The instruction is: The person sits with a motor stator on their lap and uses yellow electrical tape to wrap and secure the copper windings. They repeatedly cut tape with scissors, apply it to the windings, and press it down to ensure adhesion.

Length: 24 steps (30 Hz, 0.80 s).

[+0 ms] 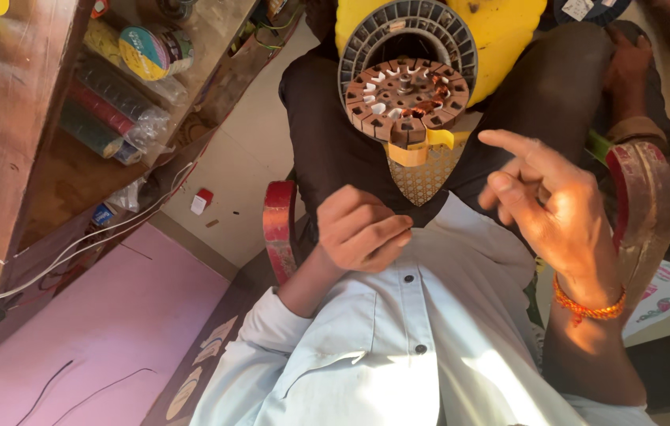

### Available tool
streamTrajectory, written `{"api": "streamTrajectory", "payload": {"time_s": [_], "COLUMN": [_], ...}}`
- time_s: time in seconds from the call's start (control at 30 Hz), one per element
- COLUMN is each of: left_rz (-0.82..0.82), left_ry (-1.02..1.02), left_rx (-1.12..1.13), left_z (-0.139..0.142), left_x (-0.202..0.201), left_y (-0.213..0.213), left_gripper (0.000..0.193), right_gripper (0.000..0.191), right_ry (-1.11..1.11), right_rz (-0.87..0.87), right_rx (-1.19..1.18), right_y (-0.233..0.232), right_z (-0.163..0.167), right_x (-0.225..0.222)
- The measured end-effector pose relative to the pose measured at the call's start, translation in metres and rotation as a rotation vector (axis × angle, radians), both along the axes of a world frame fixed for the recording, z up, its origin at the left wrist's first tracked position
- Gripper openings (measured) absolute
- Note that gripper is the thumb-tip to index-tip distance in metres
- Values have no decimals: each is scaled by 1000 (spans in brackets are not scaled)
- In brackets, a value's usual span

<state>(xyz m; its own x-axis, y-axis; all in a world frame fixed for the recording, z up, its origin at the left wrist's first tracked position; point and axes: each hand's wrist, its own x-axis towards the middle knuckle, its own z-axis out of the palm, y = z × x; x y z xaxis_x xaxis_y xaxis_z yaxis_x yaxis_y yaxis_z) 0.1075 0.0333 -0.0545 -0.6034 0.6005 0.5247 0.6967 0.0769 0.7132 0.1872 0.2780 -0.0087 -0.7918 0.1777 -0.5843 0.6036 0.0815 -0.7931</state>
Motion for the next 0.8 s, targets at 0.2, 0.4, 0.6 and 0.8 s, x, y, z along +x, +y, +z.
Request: {"api": "streamTrajectory", "payload": {"time_s": [0.2, 0.4, 0.6, 0.8], "left_rz": [338, 427, 514, 533], "left_ry": [-90, -820, -1033, -1082], "left_rx": [-44, 194, 345, 368], "left_z": [12, -19, -45, -53], "left_x": [8, 40, 42, 39], "left_y": [7, 1, -8, 3], "left_gripper": [22, 32, 43, 52], "right_gripper": [34, 36, 35, 33], "right_ry": [311, 525, 507, 486], "right_rz": [-109, 4, 48, 53], "right_rx": [95, 352, 378, 375], "right_y": [-16, -20, -18, -11], "right_z": [-9, -28, -43, -50], "right_x": [-3, -28, -38, -46]}}
